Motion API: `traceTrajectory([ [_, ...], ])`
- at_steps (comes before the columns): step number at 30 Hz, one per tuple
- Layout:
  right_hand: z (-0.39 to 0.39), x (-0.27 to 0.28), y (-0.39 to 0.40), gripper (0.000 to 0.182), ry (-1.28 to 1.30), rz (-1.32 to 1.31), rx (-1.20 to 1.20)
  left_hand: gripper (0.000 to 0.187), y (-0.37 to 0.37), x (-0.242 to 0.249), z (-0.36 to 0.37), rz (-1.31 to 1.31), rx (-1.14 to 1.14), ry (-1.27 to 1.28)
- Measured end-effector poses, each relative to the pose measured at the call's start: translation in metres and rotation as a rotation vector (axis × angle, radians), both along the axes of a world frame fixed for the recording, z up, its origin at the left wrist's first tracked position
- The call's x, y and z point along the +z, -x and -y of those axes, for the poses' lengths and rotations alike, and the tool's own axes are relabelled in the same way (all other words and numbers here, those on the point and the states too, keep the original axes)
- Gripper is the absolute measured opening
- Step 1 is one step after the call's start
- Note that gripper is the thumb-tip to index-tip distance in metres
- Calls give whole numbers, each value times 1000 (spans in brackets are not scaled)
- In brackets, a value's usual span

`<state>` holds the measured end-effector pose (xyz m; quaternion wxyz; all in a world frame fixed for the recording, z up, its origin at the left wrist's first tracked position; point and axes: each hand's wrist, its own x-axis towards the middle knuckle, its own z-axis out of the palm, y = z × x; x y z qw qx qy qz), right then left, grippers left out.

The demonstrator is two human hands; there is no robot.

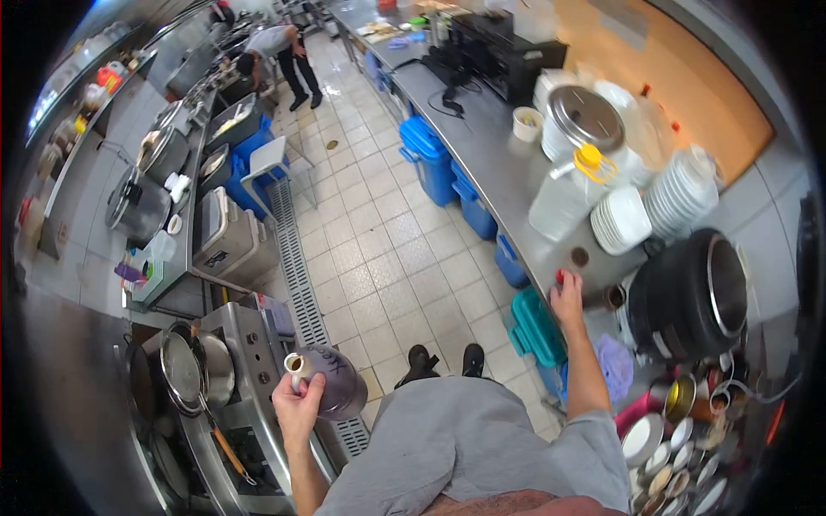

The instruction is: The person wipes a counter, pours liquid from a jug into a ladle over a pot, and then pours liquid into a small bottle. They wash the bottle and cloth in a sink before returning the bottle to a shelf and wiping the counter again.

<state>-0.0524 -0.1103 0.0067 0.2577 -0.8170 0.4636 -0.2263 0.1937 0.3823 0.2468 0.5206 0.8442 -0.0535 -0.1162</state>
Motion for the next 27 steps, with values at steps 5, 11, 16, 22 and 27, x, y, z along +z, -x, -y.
traceTrajectory([
  [5,3,19,-4,46,-71,-46,-4,38,-21,-5,17,22,-30,-77],
  [11,13,18,-11,43,-4,-123,-14,35,-40,-16,34,24,-99,-108],
  [16,12,29,-24,42,-23,-131,-18,34,-53,-4,55,84,-186,-210],
  [22,23,27,-26,43,50,-114,33,31,-64,8,68,70,-256,-237],
  [27,32,21,-28,41,26,-138,73,39,-73,-3,74,90,-288,-228],
])
